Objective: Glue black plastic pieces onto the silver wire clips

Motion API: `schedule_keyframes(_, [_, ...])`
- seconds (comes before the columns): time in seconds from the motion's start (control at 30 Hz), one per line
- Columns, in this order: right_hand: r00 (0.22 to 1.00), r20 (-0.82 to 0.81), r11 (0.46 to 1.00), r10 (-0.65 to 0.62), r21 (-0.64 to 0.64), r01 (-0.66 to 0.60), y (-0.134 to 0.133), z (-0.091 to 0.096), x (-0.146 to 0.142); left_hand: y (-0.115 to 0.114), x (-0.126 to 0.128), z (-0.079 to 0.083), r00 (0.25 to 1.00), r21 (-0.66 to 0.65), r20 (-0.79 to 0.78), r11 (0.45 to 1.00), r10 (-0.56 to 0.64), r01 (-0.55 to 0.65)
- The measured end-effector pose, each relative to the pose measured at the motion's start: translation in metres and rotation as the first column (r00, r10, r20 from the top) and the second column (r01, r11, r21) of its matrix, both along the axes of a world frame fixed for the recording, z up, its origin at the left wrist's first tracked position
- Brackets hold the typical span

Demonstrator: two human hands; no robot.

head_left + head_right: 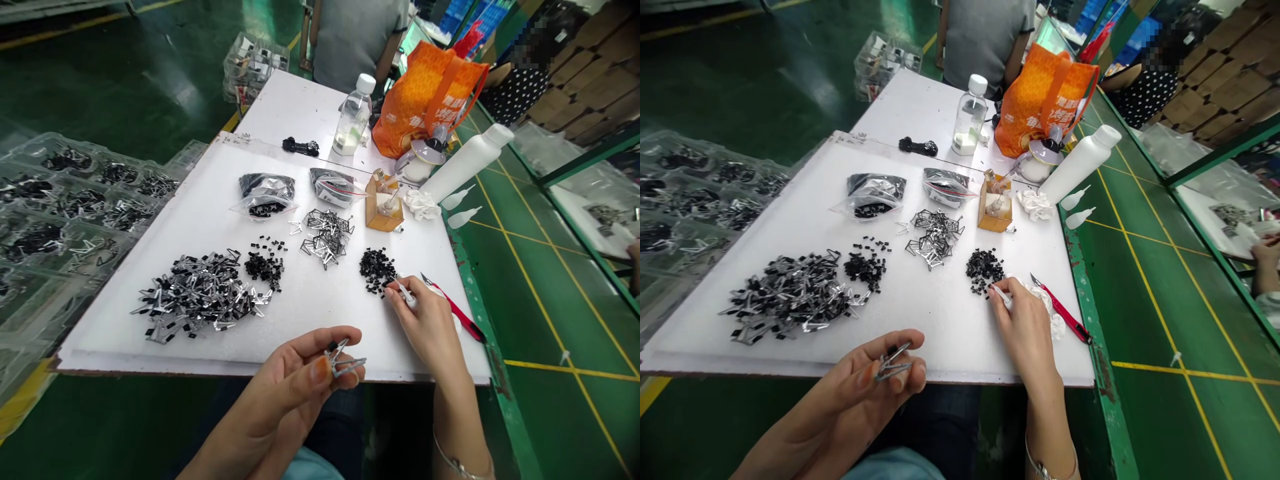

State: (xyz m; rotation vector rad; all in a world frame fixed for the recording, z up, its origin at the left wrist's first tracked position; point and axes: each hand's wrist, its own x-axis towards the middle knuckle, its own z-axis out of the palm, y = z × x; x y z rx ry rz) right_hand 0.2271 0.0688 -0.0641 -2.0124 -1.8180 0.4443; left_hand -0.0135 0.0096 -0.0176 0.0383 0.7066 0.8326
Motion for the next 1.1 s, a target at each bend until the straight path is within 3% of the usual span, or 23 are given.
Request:
schedule_keyframes(0.2, [0.998,-0.060,0.999,-0.027,0.023,0.029,0.003,0.000,-0.001,-0.001,0.001,-0.006,1.000,0.022,-0.020,1.000,-0.005,0.005])
schedule_keyframes(0.3, [0.993,-0.116,0.999,-0.010,0.035,0.015,0.004,-0.002,-0.001,0.000,0.004,-0.013,0.984,0.084,-0.170,0.996,0.055,-0.041])
schedule_keyframes(0.43, [0.977,-0.205,0.997,-0.059,0.039,0.068,0.004,-0.002,0.001,0.004,0.006,-0.018,0.867,0.155,-0.466,0.981,0.176,-0.116])
schedule_keyframes(0.6, [0.889,-0.435,0.977,-0.144,0.081,0.198,0.001,-0.002,-0.002,0.004,0.008,-0.019,0.782,0.198,-0.553,0.957,0.288,-0.212])
schedule_keyframes(0.73, [0.688,-0.712,0.974,-0.141,0.026,0.226,-0.014,0.002,-0.022,0.002,0.010,-0.021,0.759,0.238,-0.557,0.940,0.337,-0.243])
schedule_keyframes(0.8, [0.536,-0.834,0.983,-0.129,-0.035,0.182,-0.023,0.006,-0.036,0.002,0.011,-0.021,0.754,0.253,-0.553,0.934,0.354,-0.253])
schedule_keyframes(0.93, [0.007,-0.980,0.980,-0.199,-0.199,-0.009,-0.040,0.015,-0.059,0.002,0.014,-0.021,0.755,0.271,-0.539,0.926,0.374,-0.265])
schedule_keyframes(0.97, [-0.085,-0.972,0.975,-0.219,-0.214,-0.061,-0.042,0.017,-0.063,0.001,0.014,-0.021,0.751,0.283,-0.540,0.922,0.380,-0.264])
schedule_keyframes(1.03, [-0.146,-0.962,0.969,-0.232,-0.217,-0.116,-0.046,0.019,-0.068,0.000,0.014,-0.020,0.740,0.313,-0.546,0.915,0.393,-0.255])
schedule_keyframes(1.1, [-0.153,-0.960,0.968,-0.236,-0.218,-0.127,-0.048,0.020,-0.070,-0.002,0.014,-0.019,0.730,0.343,-0.552,0.908,0.402,-0.240])
